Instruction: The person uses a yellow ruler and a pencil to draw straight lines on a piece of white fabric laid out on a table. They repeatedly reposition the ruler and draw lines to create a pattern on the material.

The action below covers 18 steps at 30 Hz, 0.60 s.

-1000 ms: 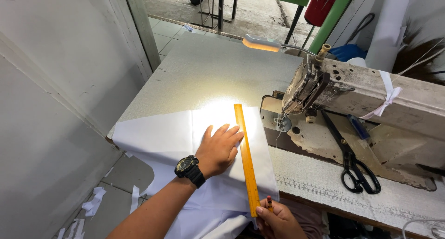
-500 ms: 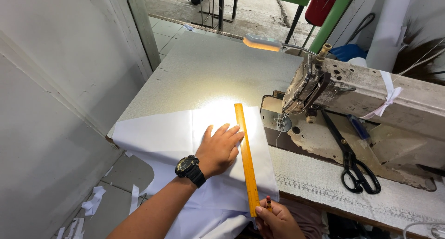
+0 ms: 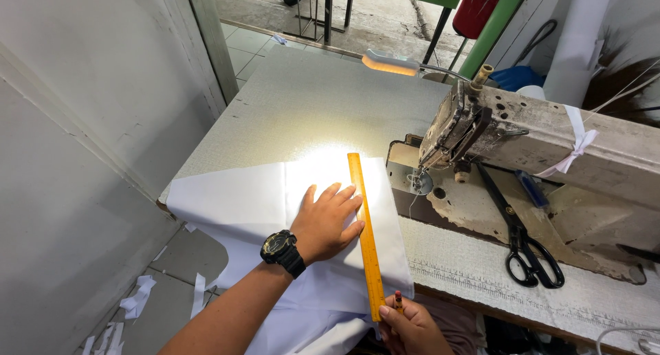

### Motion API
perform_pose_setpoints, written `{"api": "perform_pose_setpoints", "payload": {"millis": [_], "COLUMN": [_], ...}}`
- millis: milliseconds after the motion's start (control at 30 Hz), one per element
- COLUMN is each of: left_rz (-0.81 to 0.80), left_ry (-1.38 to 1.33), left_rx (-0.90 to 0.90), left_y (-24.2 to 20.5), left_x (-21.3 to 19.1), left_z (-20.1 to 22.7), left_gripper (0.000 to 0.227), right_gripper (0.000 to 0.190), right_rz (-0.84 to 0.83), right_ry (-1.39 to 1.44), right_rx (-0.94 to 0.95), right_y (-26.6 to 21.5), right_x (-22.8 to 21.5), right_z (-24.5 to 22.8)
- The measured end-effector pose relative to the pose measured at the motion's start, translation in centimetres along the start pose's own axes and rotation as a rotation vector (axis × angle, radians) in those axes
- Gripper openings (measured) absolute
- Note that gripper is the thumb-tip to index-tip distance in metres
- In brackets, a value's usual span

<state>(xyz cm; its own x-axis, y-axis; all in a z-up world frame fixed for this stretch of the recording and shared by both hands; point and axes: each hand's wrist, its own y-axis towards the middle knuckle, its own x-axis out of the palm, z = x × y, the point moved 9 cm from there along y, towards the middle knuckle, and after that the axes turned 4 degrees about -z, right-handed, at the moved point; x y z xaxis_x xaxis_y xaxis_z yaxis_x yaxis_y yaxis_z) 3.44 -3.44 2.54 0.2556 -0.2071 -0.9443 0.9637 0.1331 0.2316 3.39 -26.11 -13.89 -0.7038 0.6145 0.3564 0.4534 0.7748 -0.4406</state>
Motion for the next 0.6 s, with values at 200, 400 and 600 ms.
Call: {"api": "perform_pose_setpoints", "payload": {"millis": [200, 400, 600], "left_rz": [-0.004, -0.06, -0.085], "left_ry": [-0.009, -0.028, 0.036], "left_rx": [-0.014, -0.031, -0.065], "left_y": [0.0, 0.1, 0.0], "left_x": [-0.7, -0.3, 0.3], "left_z": [0.2, 0.2, 0.1], "left_gripper": [0.05, 0.051, 0.055], "right_gripper": [0.036, 0.068, 0.031], "right_rz": [0.157, 0.572, 0.391], "right_ry": [-0.691, -0.709, -0.464], "right_rx": [0.104, -0.248, -0.664], "right_y": [-3.5, -5.3, 5.0], "right_x": [1.1, 2.4, 5.7], "right_z": [-7.7, -20.1, -24.6]}}
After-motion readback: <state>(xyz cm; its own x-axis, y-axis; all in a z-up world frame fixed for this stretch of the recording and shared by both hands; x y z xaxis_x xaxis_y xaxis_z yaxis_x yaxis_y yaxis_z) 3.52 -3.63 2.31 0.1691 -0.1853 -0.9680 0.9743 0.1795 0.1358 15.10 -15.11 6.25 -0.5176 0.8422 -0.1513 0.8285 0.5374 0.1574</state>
